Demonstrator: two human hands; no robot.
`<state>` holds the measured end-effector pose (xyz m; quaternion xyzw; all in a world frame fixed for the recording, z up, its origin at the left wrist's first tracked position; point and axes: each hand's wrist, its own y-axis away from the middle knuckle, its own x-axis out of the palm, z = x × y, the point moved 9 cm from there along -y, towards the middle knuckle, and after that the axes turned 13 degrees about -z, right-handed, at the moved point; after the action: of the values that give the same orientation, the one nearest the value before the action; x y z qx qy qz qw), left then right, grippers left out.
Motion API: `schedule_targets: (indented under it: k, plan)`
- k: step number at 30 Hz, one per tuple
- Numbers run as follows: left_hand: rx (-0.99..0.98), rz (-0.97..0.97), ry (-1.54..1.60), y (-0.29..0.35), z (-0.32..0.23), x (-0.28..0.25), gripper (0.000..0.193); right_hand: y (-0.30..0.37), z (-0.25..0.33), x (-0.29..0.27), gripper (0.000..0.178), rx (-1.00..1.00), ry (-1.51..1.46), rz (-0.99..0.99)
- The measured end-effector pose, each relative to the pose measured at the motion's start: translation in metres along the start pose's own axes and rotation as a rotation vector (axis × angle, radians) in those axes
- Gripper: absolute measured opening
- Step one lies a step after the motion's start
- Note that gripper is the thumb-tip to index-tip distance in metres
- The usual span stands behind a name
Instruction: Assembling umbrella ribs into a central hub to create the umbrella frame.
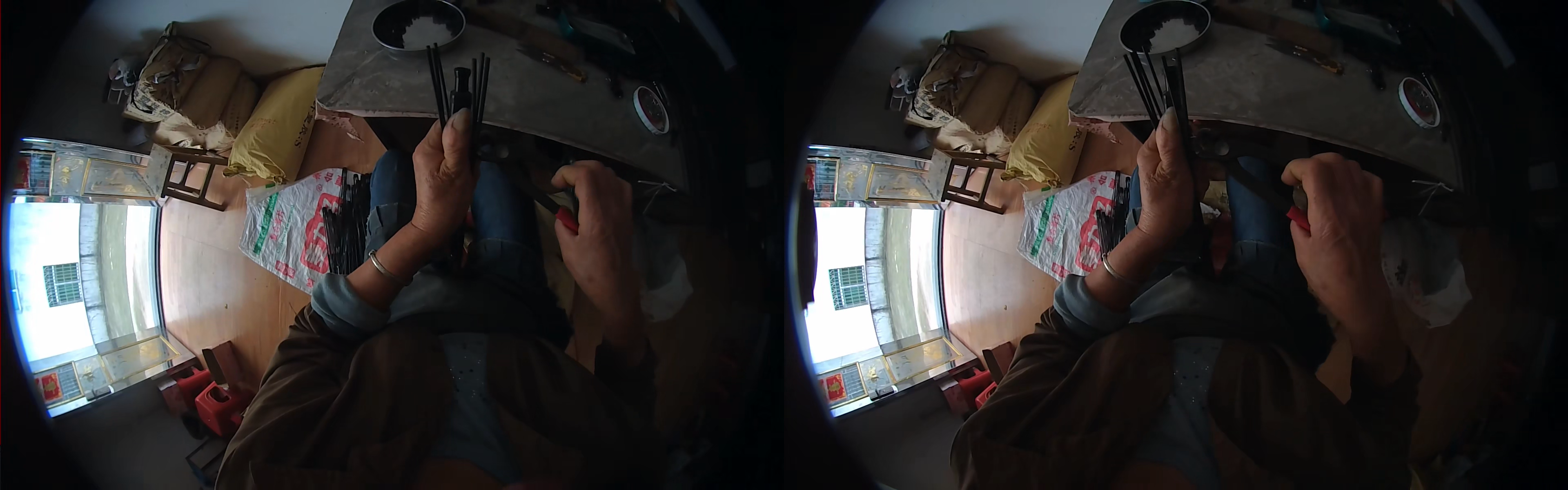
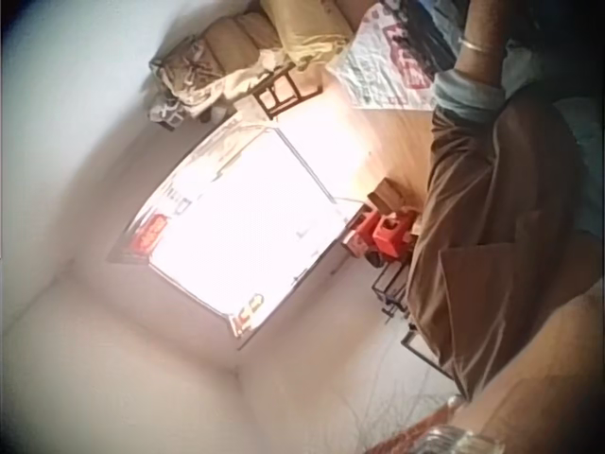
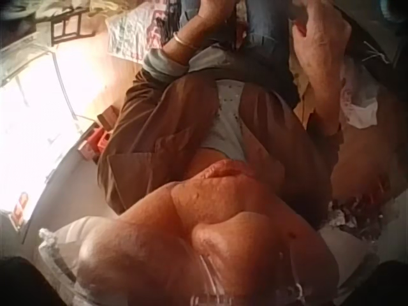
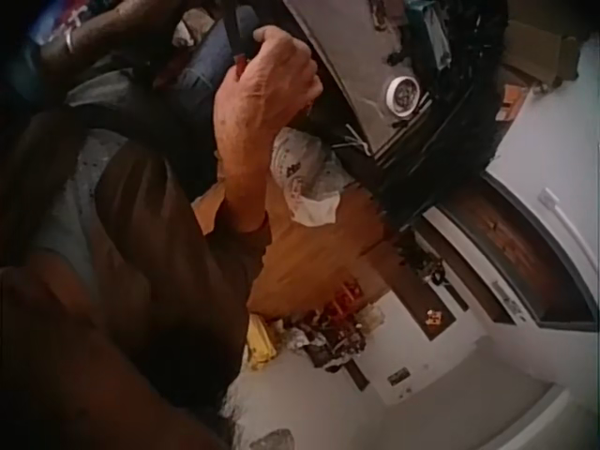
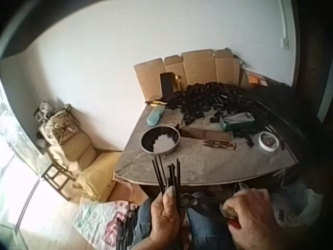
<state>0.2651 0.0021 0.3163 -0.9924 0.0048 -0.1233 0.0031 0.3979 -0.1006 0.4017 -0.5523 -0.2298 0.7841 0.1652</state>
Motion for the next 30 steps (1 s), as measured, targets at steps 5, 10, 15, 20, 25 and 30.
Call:
schedule_targets:
  k: [5,10,15,20,25,30]
  plan:
    - [0.032,-0.007,-0.023,-0.002,0.001,-0.003,0.043,0.007,0.001,0.004,0.046,0.052,-0.071,-0.001]
    - [-0.045,-0.037,0.067,-0.001,-0.001,-0.001,0.04,0.018,-0.003,0.017,0.042,0.117,-0.201,-0.004]
    - [-0.116,-0.033,0.099,-0.002,0.0,-0.002,0.042,0.029,0.0,0.028,0.039,0.209,-0.316,-0.024]
    - [-0.122,-0.014,0.066,-0.002,0.002,-0.002,0.043,0.037,-0.001,0.035,0.037,0.287,-0.415,-0.09]
    - [-0.166,-0.018,0.119,-0.001,0.001,-0.002,0.043,0.046,0.005,0.046,0.037,0.265,-0.395,-0.153]
    - [-0.114,-0.026,0.083,0.0,-0.002,-0.001,0.042,0.059,0.002,0.062,0.04,0.304,-0.418,-0.207]
